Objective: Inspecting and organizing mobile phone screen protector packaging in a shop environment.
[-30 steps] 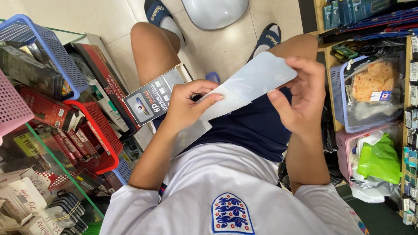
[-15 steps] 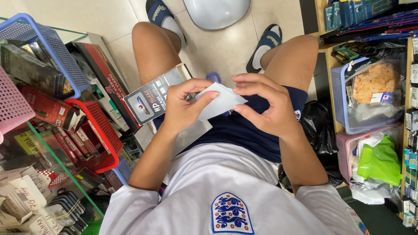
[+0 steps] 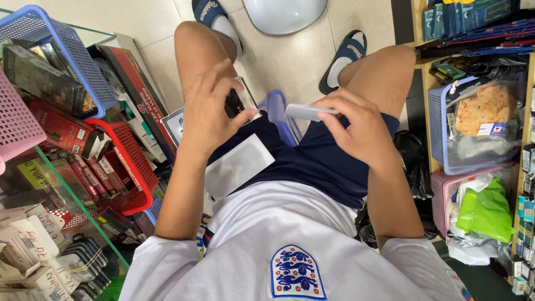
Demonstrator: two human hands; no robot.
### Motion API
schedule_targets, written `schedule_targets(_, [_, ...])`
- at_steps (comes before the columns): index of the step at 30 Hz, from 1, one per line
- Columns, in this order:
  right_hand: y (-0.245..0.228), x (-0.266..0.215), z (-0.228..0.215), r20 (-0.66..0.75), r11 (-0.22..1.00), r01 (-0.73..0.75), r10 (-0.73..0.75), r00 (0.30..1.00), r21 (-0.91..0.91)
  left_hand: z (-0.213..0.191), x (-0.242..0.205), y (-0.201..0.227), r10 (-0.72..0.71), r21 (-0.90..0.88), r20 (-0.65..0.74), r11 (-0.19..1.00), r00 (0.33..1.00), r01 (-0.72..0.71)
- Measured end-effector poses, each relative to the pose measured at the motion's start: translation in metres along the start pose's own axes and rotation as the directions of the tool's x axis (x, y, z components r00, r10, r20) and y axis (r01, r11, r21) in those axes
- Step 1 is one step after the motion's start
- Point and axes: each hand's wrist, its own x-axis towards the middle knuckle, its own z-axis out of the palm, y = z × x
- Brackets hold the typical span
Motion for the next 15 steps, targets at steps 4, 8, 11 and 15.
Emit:
schedule_targets(4, [0.051,-0.018,0.017,-0.069,0.897,-0.182,0.228,0.971,0.402,-0.004,-0.003,-0.011,-0.033,0.110,0.083,0.994,0.996,0.024])
schedule_targets(8, [0.046,-0.012,0.033,-0.151,0.708,-0.136,0.327,0.933,0.693,-0.006,-0.010,-0.011,-0.127,0.165,0.175,0.981,0.976,0.098])
schedule_targets(11, [0.026,-0.007,0.042,-0.236,0.759,-0.045,0.258,0.937,0.650,-0.008,-0.010,-0.004,-0.091,0.146,0.164,0.987,0.982,0.068])
schedule_targets(15, [-0.011,-0.019,0.046,-0.313,0.856,0.047,0.137,0.940,0.515,-0.010,-0.012,0.004,-0.016,0.045,0.063,0.999,0.998,0.013])
